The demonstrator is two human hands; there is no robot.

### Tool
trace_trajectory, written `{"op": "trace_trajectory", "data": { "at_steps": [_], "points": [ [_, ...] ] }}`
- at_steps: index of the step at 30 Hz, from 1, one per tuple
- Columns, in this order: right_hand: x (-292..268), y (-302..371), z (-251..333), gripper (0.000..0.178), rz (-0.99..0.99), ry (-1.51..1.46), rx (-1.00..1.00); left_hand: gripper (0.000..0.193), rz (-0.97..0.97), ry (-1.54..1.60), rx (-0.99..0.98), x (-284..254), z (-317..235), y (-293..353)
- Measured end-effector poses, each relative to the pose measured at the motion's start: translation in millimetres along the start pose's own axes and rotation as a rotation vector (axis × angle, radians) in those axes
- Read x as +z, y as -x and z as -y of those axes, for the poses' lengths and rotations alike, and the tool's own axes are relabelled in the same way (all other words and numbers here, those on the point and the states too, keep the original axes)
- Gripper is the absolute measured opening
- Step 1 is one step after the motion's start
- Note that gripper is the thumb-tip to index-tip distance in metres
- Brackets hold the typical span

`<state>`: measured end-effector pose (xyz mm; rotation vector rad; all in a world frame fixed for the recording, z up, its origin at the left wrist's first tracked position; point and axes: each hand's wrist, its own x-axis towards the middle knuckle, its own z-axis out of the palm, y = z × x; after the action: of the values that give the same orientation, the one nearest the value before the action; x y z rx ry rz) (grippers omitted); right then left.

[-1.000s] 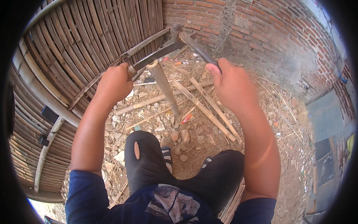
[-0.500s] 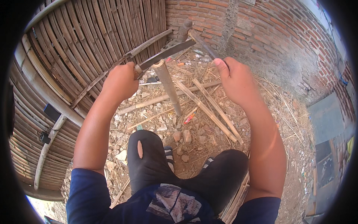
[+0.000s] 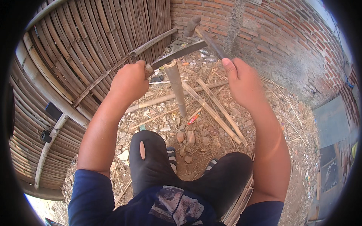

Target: The person uses a machete and a hammer to split a bamboo pole vertically while sitting on the ground.

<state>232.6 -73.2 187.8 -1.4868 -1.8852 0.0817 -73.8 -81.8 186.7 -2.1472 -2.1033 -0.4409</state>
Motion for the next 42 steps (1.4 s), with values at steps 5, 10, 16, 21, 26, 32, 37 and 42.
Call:
{"op": "trace_trajectory", "data": {
  "at_steps": [5, 10, 16, 21, 26, 32, 37, 42],
  "points": [
    [-26, 11, 5, 0.054, -0.25, -0.487, 0.058, 0.022, 0.006, -0.004, -0.003, 2, 1, -5],
    [1, 11, -18, 0.052, 0.012, 0.148, -0.078, 0.023, 0.023, -0.04, -0.01, -7, 0, -8],
    [-42, 2, 12, 0.056, -0.124, -0.368, 0.067, 0.024, 0.028, -0.033, -0.043, -4, 6, -7],
    [14, 10, -18, 0.056, 0.046, 0.086, 0.006, 0.025, 0.012, -0.023, -0.039, -8, -2, -7],
    [-2, 4, -14, 0.054, 0.017, -0.103, 0.03, 0.025, 0.035, -0.036, -0.081, -6, 14, -10],
    [-8, 10, 15, 0.051, -0.103, -0.527, 0.075, 0.026, 0.042, -0.02, -0.066, -5, 8, -11],
    [15, 14, 28, 0.054, 0.153, 0.063, -0.054, 0.026, 0.055, -0.017, -0.073, -9, 5, -13],
    [-13, 15, 54, 0.052, -0.03, -0.265, -0.087, 0.026, 0.058, -0.02, -0.071, -8, 4, -13]
  ]
}}
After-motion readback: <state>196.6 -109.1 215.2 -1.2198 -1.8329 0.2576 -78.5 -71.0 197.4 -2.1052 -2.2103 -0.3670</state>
